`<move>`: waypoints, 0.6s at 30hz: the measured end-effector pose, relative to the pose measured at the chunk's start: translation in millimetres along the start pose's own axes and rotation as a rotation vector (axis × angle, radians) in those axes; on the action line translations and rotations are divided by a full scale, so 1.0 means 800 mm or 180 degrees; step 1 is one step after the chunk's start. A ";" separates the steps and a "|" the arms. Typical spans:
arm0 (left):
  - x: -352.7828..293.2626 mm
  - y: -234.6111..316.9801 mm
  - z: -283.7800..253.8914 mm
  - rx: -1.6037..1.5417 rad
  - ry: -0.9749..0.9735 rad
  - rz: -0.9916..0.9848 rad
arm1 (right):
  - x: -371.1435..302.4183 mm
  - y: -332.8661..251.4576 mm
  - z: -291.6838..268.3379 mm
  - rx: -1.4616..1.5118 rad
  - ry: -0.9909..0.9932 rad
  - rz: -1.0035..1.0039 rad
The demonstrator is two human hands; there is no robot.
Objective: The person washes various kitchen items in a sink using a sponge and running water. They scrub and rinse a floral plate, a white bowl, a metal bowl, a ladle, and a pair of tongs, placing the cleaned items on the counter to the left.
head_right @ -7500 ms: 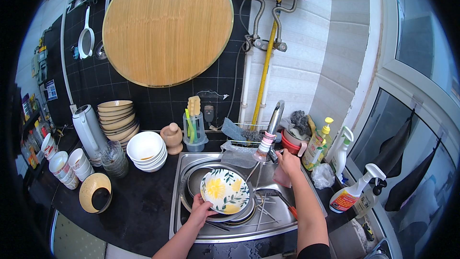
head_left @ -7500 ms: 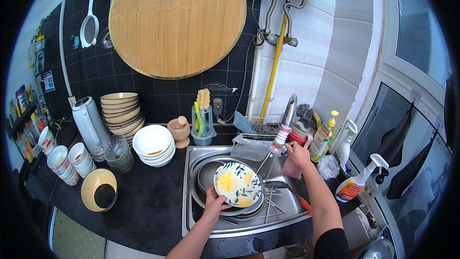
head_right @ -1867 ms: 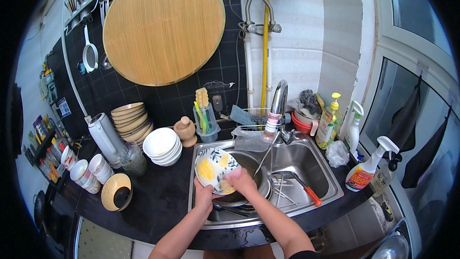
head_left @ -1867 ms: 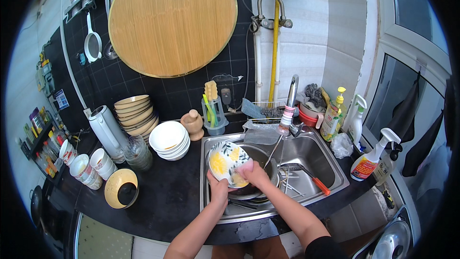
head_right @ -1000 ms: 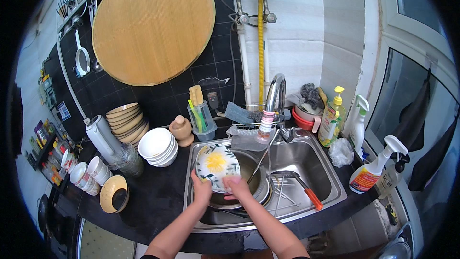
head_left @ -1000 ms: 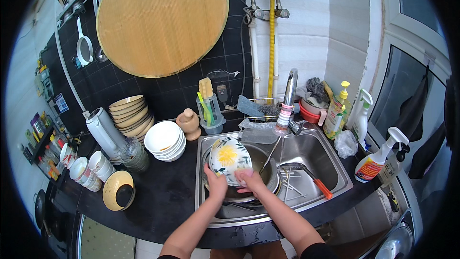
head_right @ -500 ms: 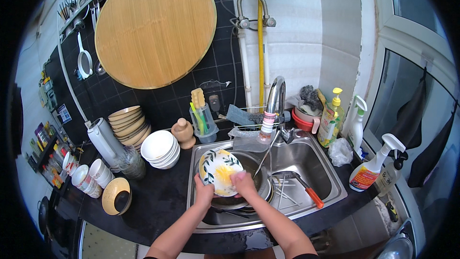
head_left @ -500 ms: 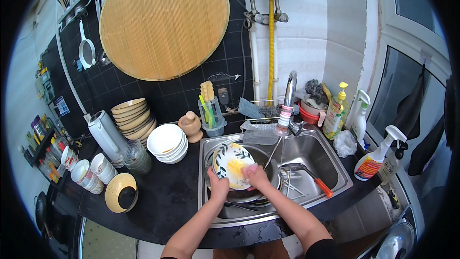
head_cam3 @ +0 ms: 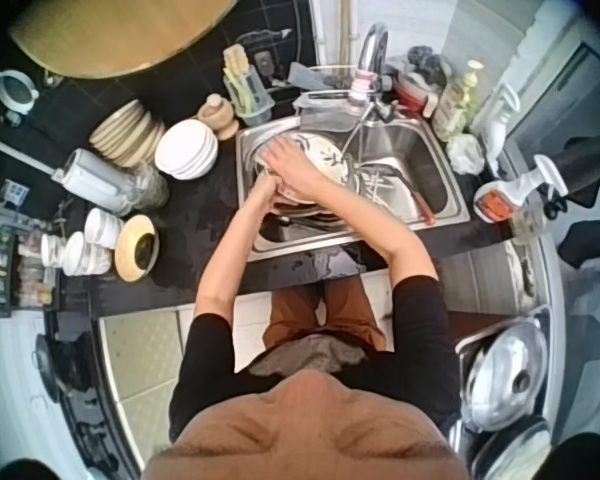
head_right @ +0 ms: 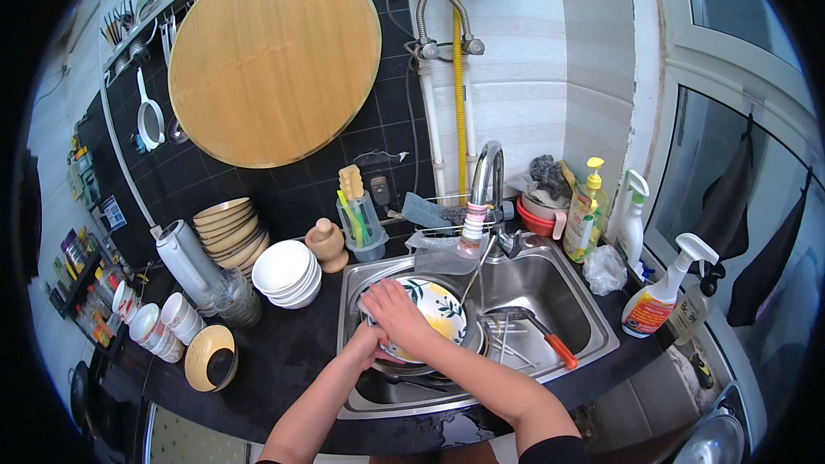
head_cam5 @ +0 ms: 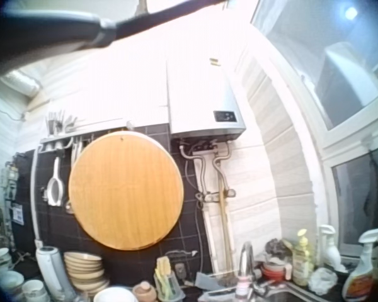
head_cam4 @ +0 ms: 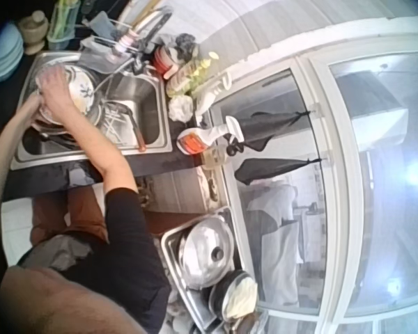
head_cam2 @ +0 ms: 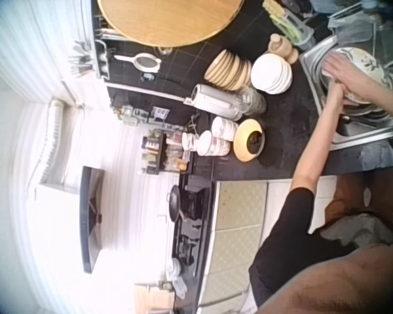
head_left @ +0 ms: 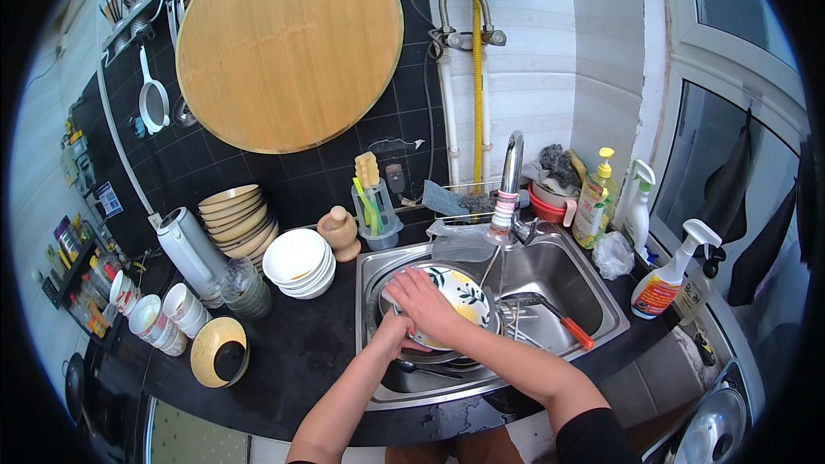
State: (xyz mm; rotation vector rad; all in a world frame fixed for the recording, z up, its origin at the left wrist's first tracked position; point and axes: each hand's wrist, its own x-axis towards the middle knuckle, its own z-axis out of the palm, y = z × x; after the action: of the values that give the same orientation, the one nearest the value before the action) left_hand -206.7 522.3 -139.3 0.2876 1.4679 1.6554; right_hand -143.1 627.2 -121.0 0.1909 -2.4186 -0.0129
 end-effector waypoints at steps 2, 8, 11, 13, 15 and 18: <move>-0.004 -0.001 0.000 0.0073 0.0078 0.0083 | -0.001 0.008 -0.003 -0.0085 -0.0137 0.0219; -0.015 -0.001 -0.002 -0.0037 0.0126 0.0359 | -0.045 0.060 0.023 -0.0430 -0.0207 0.1819; -0.015 -0.006 -0.009 -0.0184 0.0178 0.0260 | -0.044 0.050 0.017 -0.0432 -0.0285 0.2058; -0.013 -0.011 -0.007 -0.0179 -0.0079 0.0204 | -0.041 0.046 0.015 -0.0221 0.0158 0.1860; -0.005 -0.017 -0.009 -0.0155 -0.0445 0.0080 | -0.030 0.040 0.017 0.0420 0.0451 0.1417; -0.007 -0.017 0.002 -0.0275 -0.0723 -0.0047 | -0.015 0.024 0.025 0.1382 0.0628 0.0533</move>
State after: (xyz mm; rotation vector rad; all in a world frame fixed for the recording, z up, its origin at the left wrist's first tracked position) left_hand -196.4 518.3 -148.9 0.4018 1.2237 1.6122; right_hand -150.1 647.1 -142.7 0.1751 -2.2038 0.5826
